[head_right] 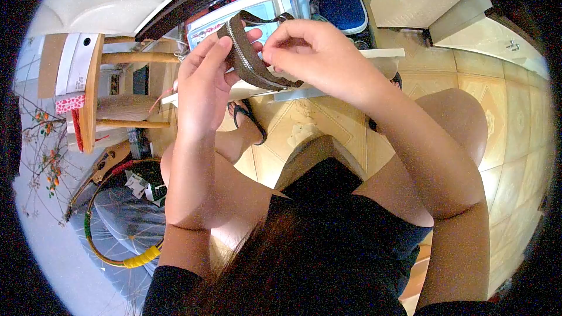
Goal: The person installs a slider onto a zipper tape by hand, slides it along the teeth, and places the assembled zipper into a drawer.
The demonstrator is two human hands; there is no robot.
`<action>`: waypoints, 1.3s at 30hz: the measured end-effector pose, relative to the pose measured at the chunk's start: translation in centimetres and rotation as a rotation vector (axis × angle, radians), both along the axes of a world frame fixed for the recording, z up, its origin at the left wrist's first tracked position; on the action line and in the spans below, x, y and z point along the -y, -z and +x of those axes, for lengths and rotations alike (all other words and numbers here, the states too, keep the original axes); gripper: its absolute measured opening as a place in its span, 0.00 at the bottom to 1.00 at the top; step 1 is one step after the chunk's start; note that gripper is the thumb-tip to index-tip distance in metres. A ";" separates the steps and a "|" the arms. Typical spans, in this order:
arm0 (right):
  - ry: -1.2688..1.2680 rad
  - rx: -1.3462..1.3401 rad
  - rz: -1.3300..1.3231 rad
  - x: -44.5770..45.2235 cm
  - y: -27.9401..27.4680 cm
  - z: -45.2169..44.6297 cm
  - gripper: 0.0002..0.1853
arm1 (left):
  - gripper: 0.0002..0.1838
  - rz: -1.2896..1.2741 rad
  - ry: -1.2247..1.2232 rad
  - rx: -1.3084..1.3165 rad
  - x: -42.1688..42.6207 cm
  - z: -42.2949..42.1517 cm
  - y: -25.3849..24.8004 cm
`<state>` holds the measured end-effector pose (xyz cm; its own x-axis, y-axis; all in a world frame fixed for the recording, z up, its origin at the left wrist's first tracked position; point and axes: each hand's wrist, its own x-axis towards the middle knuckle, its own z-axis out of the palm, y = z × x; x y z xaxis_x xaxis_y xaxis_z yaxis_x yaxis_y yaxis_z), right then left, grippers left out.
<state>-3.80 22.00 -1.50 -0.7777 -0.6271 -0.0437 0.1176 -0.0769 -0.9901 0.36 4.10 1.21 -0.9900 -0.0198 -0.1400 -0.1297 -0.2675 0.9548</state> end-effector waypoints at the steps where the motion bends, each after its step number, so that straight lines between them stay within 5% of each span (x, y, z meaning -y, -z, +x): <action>1: -0.018 0.012 -0.002 0.0 -0.1 0.1 0.05 | 0.15 -0.014 -0.001 0.001 0.0 0.0 0.0; 39: 0.034 -0.105 -0.024 -0.4 -0.2 -0.4 0.06 | 0.15 -0.147 0.070 -0.052 0.0 0.2 0.9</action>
